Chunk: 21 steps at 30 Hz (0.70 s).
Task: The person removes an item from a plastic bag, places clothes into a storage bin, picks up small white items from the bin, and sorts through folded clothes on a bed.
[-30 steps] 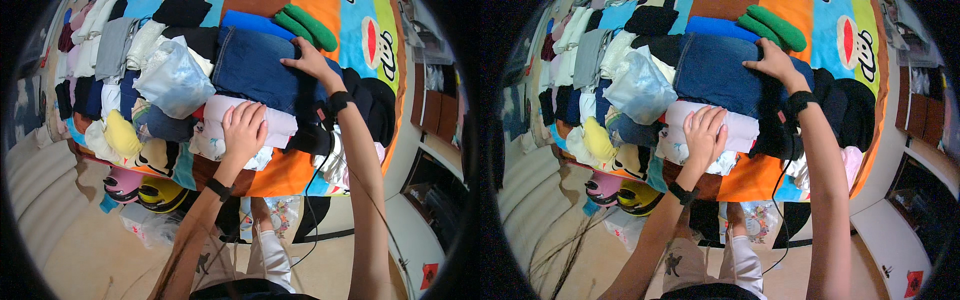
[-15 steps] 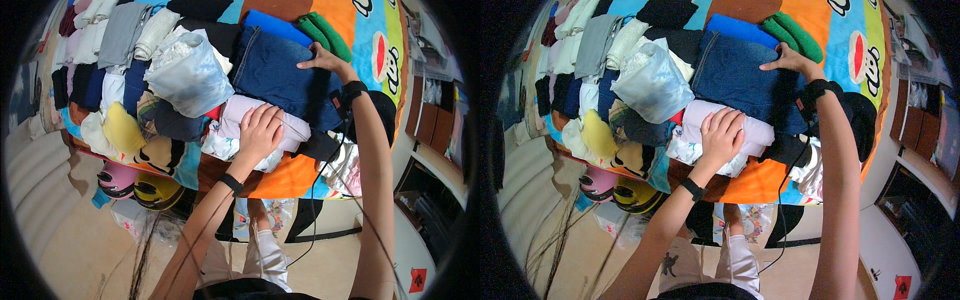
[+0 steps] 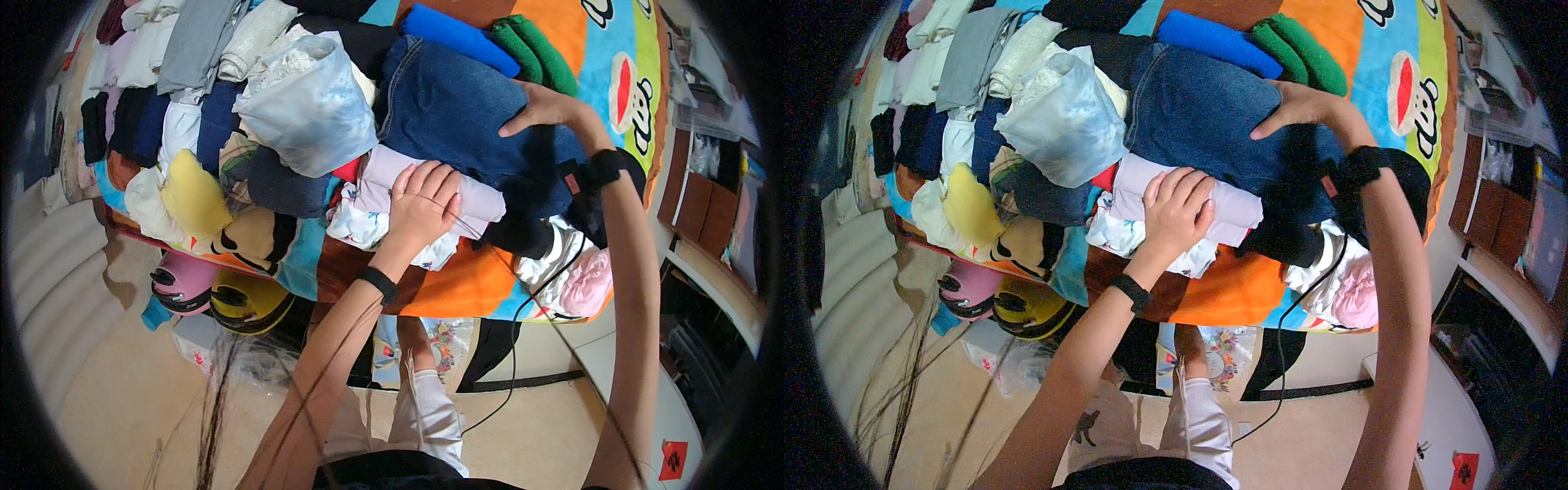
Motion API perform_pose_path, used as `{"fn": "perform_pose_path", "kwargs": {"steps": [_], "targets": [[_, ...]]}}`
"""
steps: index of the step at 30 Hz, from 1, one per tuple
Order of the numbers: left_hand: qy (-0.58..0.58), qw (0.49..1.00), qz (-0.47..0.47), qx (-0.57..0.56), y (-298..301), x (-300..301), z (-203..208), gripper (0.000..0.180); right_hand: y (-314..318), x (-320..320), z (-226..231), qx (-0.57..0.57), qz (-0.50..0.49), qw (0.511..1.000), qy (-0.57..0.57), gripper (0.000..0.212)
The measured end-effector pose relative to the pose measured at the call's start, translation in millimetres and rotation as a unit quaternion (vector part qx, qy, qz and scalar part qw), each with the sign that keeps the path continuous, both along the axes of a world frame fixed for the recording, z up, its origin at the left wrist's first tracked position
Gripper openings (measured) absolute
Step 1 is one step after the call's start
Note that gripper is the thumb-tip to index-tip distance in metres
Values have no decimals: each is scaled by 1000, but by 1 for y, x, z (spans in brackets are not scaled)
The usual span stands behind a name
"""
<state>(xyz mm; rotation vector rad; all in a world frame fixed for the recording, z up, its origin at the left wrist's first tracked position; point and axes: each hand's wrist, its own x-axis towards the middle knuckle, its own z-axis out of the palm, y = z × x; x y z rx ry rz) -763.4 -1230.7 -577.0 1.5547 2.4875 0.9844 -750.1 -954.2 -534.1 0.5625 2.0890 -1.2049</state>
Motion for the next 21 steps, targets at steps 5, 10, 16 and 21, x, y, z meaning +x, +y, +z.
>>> {"fn": "perform_pose_path", "kwargs": {"steps": [5,10,16,21], "targets": [[-2,1000,0,1,6,10,4,24,-7,18,-19,92,-82,988,90,75],[-4,1000,-20,-16,4,17,19,24,-22,44,32,235,-90,958,140,60],[34,991,-34,-122,1,22,35,35,-38,134,179,243,-222,918,223,66],[19,998,-28,-49,8,41,110,43,-46,268,285,247,-384,847,273,61]]}}
